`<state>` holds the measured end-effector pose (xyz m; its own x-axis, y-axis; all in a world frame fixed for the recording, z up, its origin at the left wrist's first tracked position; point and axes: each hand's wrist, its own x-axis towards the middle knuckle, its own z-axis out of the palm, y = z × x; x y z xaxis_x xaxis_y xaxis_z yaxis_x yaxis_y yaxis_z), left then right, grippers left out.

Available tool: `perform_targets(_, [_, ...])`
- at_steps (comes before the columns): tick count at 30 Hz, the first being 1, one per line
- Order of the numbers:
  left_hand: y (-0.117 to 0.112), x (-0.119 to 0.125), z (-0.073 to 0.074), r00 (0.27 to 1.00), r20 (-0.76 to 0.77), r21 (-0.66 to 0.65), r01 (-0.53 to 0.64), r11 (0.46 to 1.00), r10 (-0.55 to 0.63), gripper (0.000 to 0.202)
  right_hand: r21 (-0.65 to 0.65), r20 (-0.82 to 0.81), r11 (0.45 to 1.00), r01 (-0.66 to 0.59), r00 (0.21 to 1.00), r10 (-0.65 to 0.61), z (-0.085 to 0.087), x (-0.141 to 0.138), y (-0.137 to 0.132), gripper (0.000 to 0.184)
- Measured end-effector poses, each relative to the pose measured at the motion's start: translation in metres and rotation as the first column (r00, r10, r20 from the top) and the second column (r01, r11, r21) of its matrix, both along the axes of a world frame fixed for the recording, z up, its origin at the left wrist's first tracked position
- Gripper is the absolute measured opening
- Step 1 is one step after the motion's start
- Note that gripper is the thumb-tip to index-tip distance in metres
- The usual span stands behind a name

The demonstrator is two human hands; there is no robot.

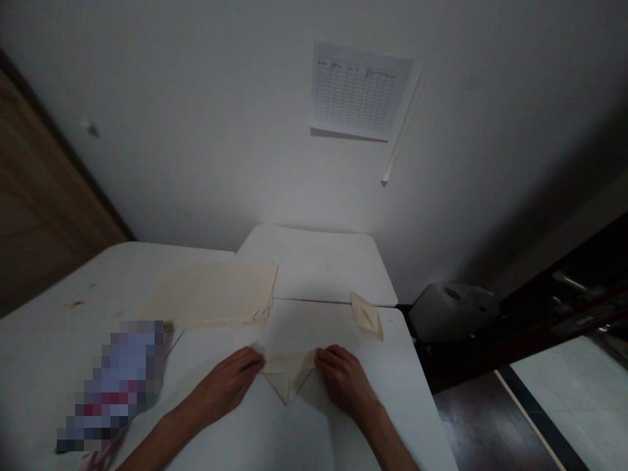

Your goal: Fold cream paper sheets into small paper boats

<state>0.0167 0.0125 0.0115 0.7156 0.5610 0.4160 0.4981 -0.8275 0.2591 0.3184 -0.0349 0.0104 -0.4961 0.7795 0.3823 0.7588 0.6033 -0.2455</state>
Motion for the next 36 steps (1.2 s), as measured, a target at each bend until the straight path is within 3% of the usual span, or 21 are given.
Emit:
perform_targets(6, [-0.010,0.014,-0.006,0.991,-0.022,0.119,-0.128,0.985,0.131,0.022,0.013,0.013,0.988,0.153,0.988,-0.153,0.002,-0.020,-0.002,0.016])
perform_targets(11, [-0.009,0.031,-0.022,0.985,-0.048,0.130,-0.158,0.979,0.165,0.026,0.017,0.056,0.956,0.292,0.955,-0.292,-0.003,-0.049,0.007,0.017])
perform_targets(15, [-0.010,0.033,-0.029,0.990,-0.107,0.077,-0.081,0.994,0.089,0.060,-0.076,0.044,0.971,0.229,0.973,-0.226,-0.001,-0.061,0.007,0.031])
perform_targets(17, [-0.010,0.033,-0.029,0.990,-0.133,0.054,-0.049,0.997,0.056,0.065,-0.082,0.050,0.976,0.201,0.979,-0.197,0.001,-0.063,0.006,0.038])
perform_targets(21, [-0.010,0.033,-0.030,0.992,-0.127,0.057,-0.023,0.998,0.030,0.062,-0.079,0.095,0.979,0.186,0.979,-0.178,0.001,-0.064,0.006,0.043])
perform_targets(26, [-0.017,0.033,-0.026,0.984,-0.149,0.083,-0.082,0.993,0.094,0.054,-0.064,0.149,0.974,0.216,0.967,-0.205,-0.002,-0.066,0.006,0.047])
perform_targets(31, [-0.023,0.034,-0.019,0.973,-0.197,0.132,-0.090,0.987,0.116,0.034,0.004,0.168,0.972,0.236,0.958,-0.234,-0.006,-0.069,0.004,0.042])
perform_targets(36, [-0.024,0.036,-0.023,0.986,-0.132,0.178,-0.076,0.981,0.100,0.035,0.045,0.106,0.988,0.145,0.983,-0.149,-0.006,-0.069,0.004,0.026])
